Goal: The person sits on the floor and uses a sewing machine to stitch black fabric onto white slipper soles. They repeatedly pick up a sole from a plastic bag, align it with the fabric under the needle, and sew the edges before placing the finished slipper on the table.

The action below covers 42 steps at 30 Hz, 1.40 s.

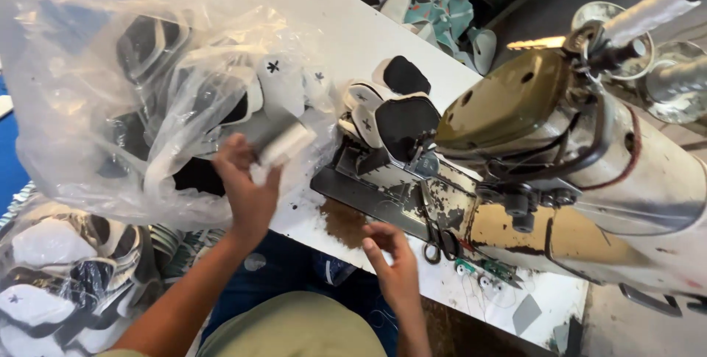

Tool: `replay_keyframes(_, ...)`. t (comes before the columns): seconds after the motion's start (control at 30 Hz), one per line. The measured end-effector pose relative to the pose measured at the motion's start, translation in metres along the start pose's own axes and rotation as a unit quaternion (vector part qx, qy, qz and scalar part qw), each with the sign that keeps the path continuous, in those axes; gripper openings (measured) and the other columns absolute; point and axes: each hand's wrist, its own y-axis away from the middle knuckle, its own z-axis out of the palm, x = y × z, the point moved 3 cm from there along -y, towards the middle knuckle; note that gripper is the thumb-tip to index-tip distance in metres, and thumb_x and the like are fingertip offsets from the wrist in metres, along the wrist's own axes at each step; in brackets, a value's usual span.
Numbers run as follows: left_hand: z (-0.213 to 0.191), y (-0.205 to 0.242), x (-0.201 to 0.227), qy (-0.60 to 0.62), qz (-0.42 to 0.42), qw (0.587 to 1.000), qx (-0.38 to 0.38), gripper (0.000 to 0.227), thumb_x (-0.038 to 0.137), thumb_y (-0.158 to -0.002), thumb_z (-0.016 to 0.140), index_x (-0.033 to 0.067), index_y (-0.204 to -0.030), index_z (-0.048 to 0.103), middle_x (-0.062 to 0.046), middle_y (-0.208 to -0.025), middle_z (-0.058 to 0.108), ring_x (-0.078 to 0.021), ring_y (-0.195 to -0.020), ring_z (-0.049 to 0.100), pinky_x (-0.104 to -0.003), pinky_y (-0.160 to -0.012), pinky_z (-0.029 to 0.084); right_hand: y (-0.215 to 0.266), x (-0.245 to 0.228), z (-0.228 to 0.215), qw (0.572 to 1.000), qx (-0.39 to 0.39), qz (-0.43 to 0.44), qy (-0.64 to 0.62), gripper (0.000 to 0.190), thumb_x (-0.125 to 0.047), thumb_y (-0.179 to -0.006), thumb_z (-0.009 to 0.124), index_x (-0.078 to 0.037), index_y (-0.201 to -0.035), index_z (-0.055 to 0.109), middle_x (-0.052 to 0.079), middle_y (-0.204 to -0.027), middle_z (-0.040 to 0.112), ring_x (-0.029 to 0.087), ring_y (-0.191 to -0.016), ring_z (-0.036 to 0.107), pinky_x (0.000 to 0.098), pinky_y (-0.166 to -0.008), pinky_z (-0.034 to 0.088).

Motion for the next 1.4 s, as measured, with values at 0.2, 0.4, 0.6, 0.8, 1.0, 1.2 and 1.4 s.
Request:
replay_keyframes(0.2,0.016,0.047,0.071,-0.105,0.222,0.931,-0.268,0.040,-0.012,-0.077,0.076,0.0201,-0.100,0.075,0.006,-0.113,0.067,-0.0180,-0.130,0.063,-0.040,-0.111,0.041,0.003,-0.021,0.011,0.939,-0.094,0.113,-0.311,0.052,-0.028,-0.097,0.063,0.000,-0.140,0.054,0.010,-0.118,0.073,0.016,-0.098,0.070,0.0309,-0.081,0.057)
replay_keyframes(0.4,0.014,0.075,0.064,0.039,-0.005,0.948,-0.316,0.053,-0.015,-0.072,0.058,0.0120,-0.115,0.075,-0.023,-0.152,0.041,-0.0277,-0.147,0.041,-0.041,-0.115,0.036,0.005,-0.021,0.012,0.959,-0.036,0.094,-0.265,0.045,-0.010,-0.094,0.070,0.002,-0.136,0.057,0.011,-0.111,0.073,0.014,-0.093,0.070,0.0286,-0.075,0.058)
replay_keyframes(0.6,0.029,0.075,0.079,0.309,-0.427,0.771,-0.357,0.049,0.005,-0.098,0.053,-0.0034,-0.146,0.054,-0.009,-0.135,0.065,-0.0166,-0.124,0.060,-0.033,-0.107,0.044,0.012,-0.030,0.009,0.969,-0.016,0.067,-0.238,0.042,-0.007,-0.094,0.070,0.003,-0.133,0.058,0.009,-0.109,0.074,0.013,-0.094,0.070,0.0285,-0.077,0.058)
replay_keyframes(0.8,0.030,0.068,0.078,0.374,-0.450,0.760,-0.282,0.049,0.005,-0.093,0.054,0.0005,-0.142,0.054,-0.008,-0.132,0.067,-0.0163,-0.116,0.065,-0.035,-0.100,0.050,0.025,0.000,0.010,0.967,0.002,0.076,-0.242,0.048,-0.002,-0.090,0.075,0.002,-0.134,0.056,0.012,-0.094,0.074,0.016,-0.083,0.071,0.0297,-0.077,0.058)
replay_keyframes(1.0,0.034,0.069,0.082,0.222,-0.386,0.827,-0.345,0.045,0.001,-0.099,0.054,0.0031,-0.143,0.059,-0.006,-0.123,0.069,-0.0132,-0.110,0.061,-0.028,-0.097,0.049,0.027,-0.026,0.008,0.961,-0.005,0.066,-0.267,0.044,-0.005,-0.092,0.071,0.002,-0.132,0.057,0.008,-0.093,0.076,0.014,-0.083,0.072,0.0281,-0.079,0.058)
replay_keyframes(1.2,0.038,0.070,0.091,0.192,-0.281,0.856,-0.388,0.044,-0.003,-0.095,0.062,0.0021,-0.138,0.061,-0.002,-0.125,0.064,-0.0114,-0.117,0.062,-0.029,-0.101,0.050,0.030,0.001,0.004,0.970,0.026,0.072,-0.231,0.036,-0.005,-0.092,0.075,0.004,-0.125,0.066,0.008,-0.091,0.075,0.013,-0.078,0.068,0.0266,-0.073,0.055)
replay_keyframes(1.4,0.048,0.062,0.098,0.159,-0.326,0.788,-0.497,0.055,0.000,-0.086,0.077,0.0087,-0.139,0.065,-0.006,-0.114,0.072,-0.0108,-0.100,0.067,-0.029,-0.088,0.060,0.028,-0.013,-0.005,0.964,-0.001,0.019,-0.266,0.036,-0.007,-0.092,0.076,0.003,-0.126,0.067,0.006,-0.099,0.073,0.010,-0.088,0.066,0.0255,-0.082,0.053)
